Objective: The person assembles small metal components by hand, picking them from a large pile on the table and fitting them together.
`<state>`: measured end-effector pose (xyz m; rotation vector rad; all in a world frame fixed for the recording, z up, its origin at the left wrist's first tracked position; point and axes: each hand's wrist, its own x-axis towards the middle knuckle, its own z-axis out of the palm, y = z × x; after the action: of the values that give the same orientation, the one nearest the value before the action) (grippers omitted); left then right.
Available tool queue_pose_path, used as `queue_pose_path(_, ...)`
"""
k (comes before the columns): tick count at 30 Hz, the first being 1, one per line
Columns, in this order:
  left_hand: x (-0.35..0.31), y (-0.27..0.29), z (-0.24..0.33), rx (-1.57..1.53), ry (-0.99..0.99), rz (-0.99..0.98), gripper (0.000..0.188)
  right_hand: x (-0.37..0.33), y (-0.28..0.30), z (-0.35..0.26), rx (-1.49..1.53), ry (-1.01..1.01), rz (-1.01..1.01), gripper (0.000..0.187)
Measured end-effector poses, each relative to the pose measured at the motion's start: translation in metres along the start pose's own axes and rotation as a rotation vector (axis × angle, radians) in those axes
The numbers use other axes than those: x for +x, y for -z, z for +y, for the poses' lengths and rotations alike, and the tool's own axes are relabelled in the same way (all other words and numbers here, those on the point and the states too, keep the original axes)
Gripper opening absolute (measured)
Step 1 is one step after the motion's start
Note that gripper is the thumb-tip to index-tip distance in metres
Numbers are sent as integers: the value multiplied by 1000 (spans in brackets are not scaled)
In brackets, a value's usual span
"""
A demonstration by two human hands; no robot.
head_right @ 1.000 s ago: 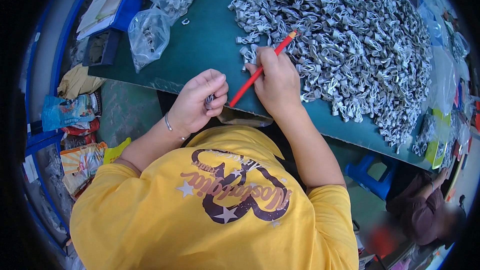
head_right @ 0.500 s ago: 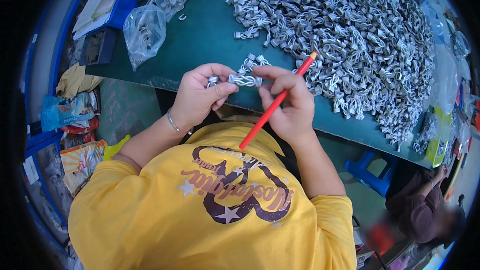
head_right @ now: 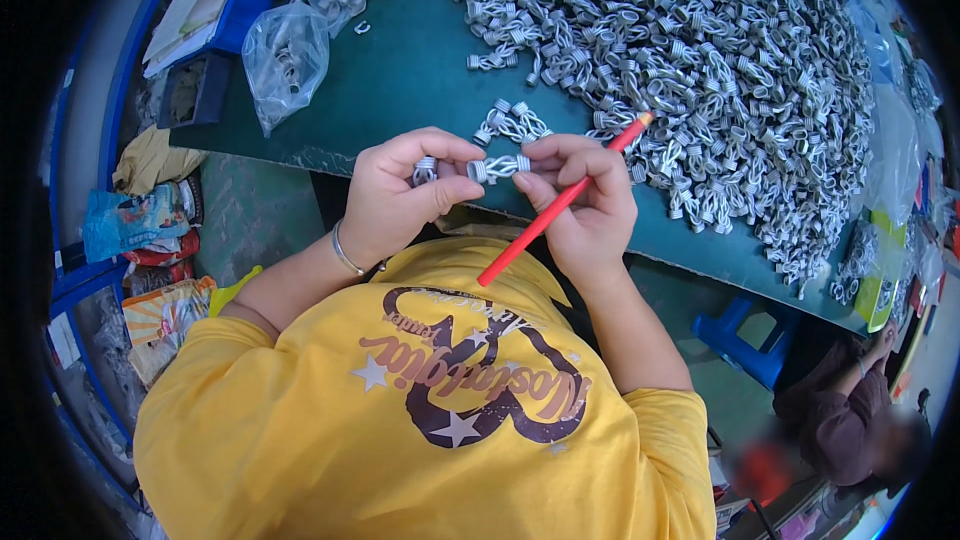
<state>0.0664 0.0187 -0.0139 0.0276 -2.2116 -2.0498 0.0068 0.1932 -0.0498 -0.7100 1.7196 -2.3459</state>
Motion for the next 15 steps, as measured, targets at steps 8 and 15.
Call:
queue_pose_path(8,-1,-1,-5,-374,414,-55,19,1,-12,-16,-293,340,-49,42)
queue_pose_path(15,-3,-2,-1,-394,443,-7,21,-1,-13,-14,-322,312,-30,39)
